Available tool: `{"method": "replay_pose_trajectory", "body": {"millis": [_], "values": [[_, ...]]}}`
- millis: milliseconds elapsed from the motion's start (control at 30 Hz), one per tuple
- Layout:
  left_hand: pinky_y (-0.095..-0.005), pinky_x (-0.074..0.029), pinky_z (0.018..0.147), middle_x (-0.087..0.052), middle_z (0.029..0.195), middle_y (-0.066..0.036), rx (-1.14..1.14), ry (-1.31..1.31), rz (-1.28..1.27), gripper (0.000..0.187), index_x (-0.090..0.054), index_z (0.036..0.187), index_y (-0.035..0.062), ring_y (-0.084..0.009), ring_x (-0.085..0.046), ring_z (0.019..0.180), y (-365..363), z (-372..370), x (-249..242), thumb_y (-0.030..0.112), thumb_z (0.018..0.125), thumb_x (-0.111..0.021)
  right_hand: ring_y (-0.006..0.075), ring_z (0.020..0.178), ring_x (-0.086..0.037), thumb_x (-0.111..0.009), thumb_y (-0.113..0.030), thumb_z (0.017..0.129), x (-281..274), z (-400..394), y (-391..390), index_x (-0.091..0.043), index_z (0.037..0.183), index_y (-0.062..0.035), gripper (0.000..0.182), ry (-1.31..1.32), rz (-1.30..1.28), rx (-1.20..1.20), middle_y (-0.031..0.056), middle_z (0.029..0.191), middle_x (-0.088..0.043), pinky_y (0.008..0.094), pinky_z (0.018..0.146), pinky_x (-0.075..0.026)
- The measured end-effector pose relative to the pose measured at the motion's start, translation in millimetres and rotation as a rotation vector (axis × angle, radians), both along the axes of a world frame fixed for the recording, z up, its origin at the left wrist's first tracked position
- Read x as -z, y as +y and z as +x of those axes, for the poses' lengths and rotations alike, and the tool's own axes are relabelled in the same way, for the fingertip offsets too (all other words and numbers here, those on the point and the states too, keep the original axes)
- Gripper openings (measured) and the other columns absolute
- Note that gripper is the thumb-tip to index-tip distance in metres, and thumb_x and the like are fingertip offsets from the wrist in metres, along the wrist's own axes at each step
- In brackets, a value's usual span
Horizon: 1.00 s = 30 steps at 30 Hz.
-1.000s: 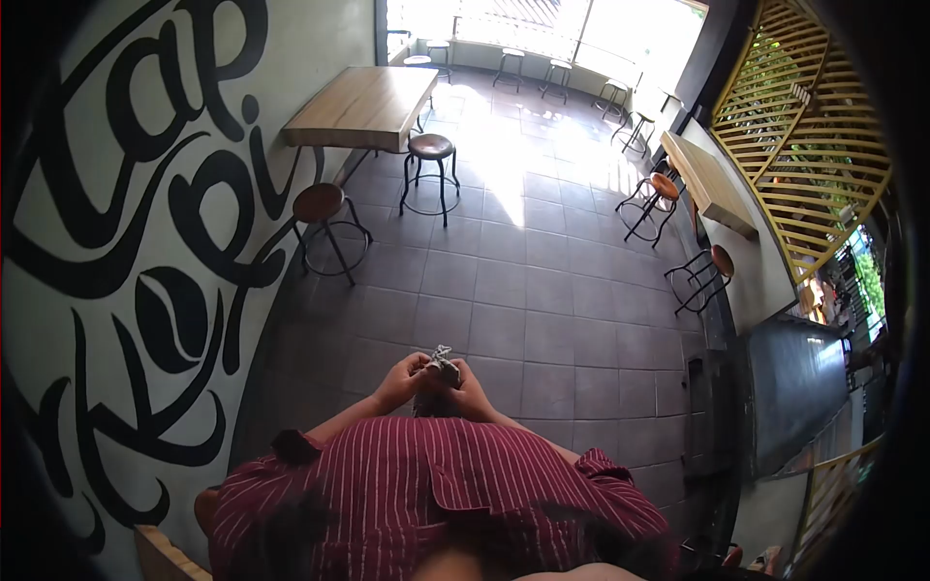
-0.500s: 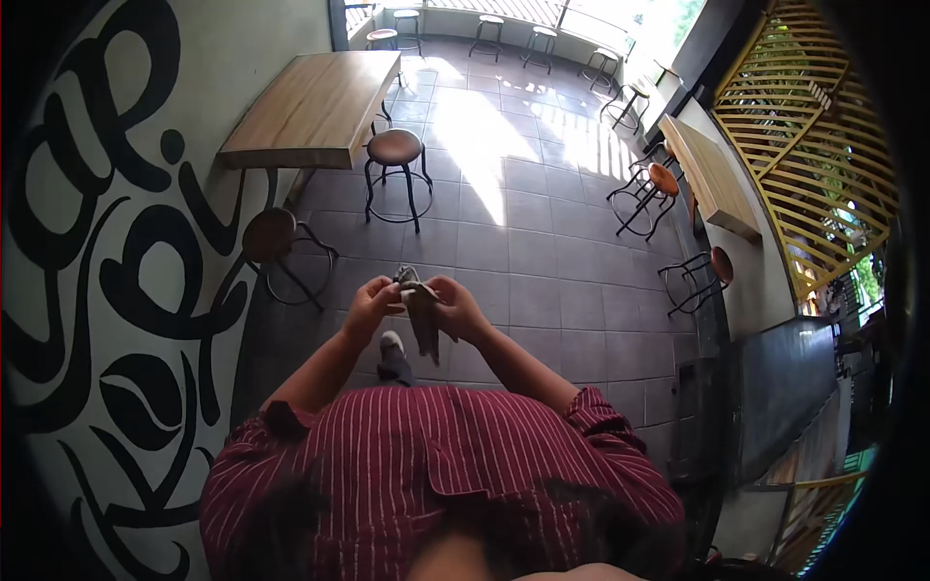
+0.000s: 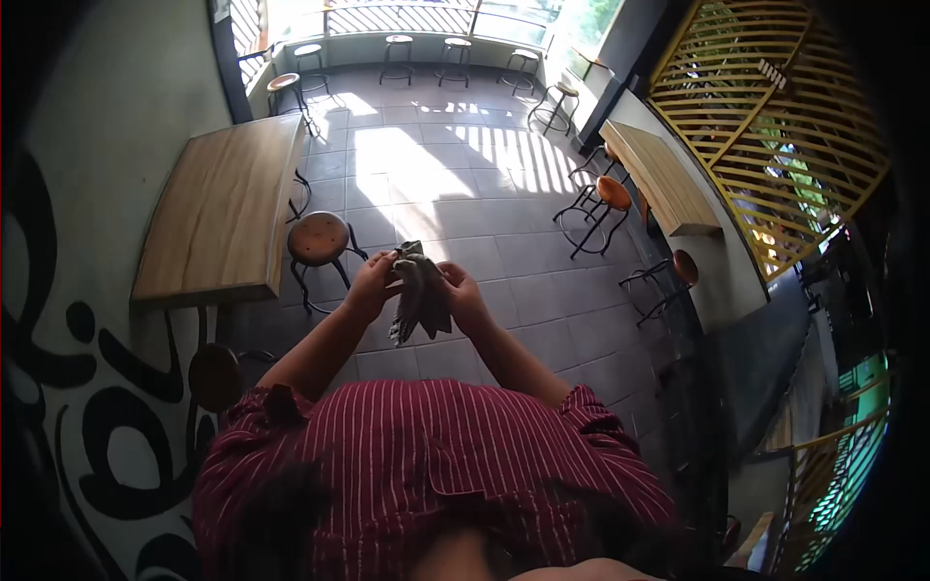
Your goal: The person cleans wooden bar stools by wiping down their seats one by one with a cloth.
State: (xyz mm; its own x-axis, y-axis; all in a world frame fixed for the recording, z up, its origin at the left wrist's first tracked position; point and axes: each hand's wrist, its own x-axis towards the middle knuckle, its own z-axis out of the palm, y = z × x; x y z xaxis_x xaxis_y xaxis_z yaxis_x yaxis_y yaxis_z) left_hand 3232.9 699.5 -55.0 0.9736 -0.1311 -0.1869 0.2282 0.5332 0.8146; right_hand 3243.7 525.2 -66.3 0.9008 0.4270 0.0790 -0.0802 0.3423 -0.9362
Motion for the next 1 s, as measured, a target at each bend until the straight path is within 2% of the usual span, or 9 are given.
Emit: {"method": "replay_pose_trajectory", "body": {"millis": [133,233,367,500,567,633,733,867,1000], "values": [[-0.0299,-0.046,0.069,-0.056,0.082,0.001,0.085,-0.011,0.003,0.018,-0.049,0.094,0.0119,-0.0099,-0.054,0.076,-30,94,16,0.028,0.085,-0.045,0.0063,0.065,-0.053,-0.052,-0.025,0.085,5,59,-35,-0.048,0.091,-0.0047,0.021,0.065,0.055,0.304,0.0030,0.075,-0.056,0.0192,0.056,-0.044],[-0.0280,-0.044,0.065,-0.055,0.080,0.001,0.180,-0.033,0.007,0.020,-0.049,0.093,0.0117,-0.0095,-0.052,0.072,-56,171,34,0.029,0.084,-0.043,0.0063,0.066,-0.052,-0.048,-0.024,0.087,20,116,-67,-0.048,0.090,-0.0049,0.019,0.070,0.106,0.439,0.0026,0.077,-0.055,0.0196,0.059,-0.044],[-0.0233,-0.041,0.058,-0.050,0.075,-0.001,0.185,-0.049,-0.032,0.018,-0.048,0.087,0.0088,-0.0097,-0.049,0.067,-85,264,51,0.025,0.084,-0.041,0.0066,0.069,-0.051,-0.044,-0.022,0.089,29,192,-106,-0.047,0.089,-0.0047,0.018,0.029,0.129,0.462,0.0024,0.078,-0.055,0.0205,0.062,-0.044],[-0.0222,-0.040,0.056,-0.044,0.068,0.001,0.179,-0.010,0.083,0.016,-0.047,0.080,0.0082,-0.0078,-0.046,0.061,-109,328,21,0.022,0.085,-0.040,0.0067,0.076,-0.049,-0.042,-0.023,0.089,20,258,-134,-0.047,0.092,-0.0064,0.018,0.044,0.056,0.436,0.0006,0.083,-0.053,0.0210,0.070,-0.041],[-0.0211,-0.039,0.056,-0.043,0.069,0.001,0.237,-0.017,0.201,0.016,-0.047,0.079,0.0086,-0.0077,-0.045,0.062,-118,350,5,0.022,0.085,-0.040,0.0066,0.077,-0.049,-0.041,-0.023,0.090,16,291,-141,-0.047,0.092,-0.0061,0.018,-0.013,0.017,0.380,0.0005,0.084,-0.053,0.0211,0.071,-0.041],[-0.0211,-0.038,0.054,-0.043,0.069,0.001,0.195,-0.050,0.139,0.017,-0.046,0.078,0.0090,-0.0071,-0.044,0.062,-125,381,16,0.023,0.086,-0.040,0.0076,0.080,-0.050,-0.049,-0.026,0.086,16,324,-147,-0.047,0.097,-0.0043,0.024,0.031,0.050,0.311,0.0012,0.087,-0.054,0.0228,0.073,-0.041],[-0.0212,-0.037,0.051,-0.041,0.066,0.001,0.029,-0.049,0.111,0.018,-0.045,0.077,0.0099,-0.0066,-0.042,0.058,-120,414,11,0.024,0.086,-0.039,0.0129,0.087,-0.051,-0.067,-0.033,0.072,5,375,-146,-0.047,0.107,-0.0001,0.052,0.195,-0.196,0.017,0.0051,0.096,-0.056,0.0277,0.081,-0.040],[-0.0206,-0.037,0.053,-0.042,0.065,0.003,0.024,-0.101,0.133,0.018,-0.046,0.078,0.0089,-0.0057,-0.042,0.060,-104,479,8,0.024,0.086,-0.040,0.0144,0.090,-0.052,-0.065,-0.025,0.074,6,454,-138,-0.046,0.110,0.0004,0.048,0.149,-0.323,-0.135,0.0075,0.099,-0.056,0.0284,0.081,-0.040],[-0.0197,-0.036,0.056,-0.043,0.066,0.003,-0.134,-0.209,0.206,0.018,-0.047,0.078,0.0076,-0.0047,-0.041,0.061,-98,591,13,0.022,0.087,-0.041,0.0151,0.095,-0.049,-0.058,-0.014,0.079,-14,544,-139,-0.043,0.115,0.0010,0.042,0.065,-0.184,-0.217,0.0080,0.106,-0.053,0.0300,0.085,-0.038]]}}
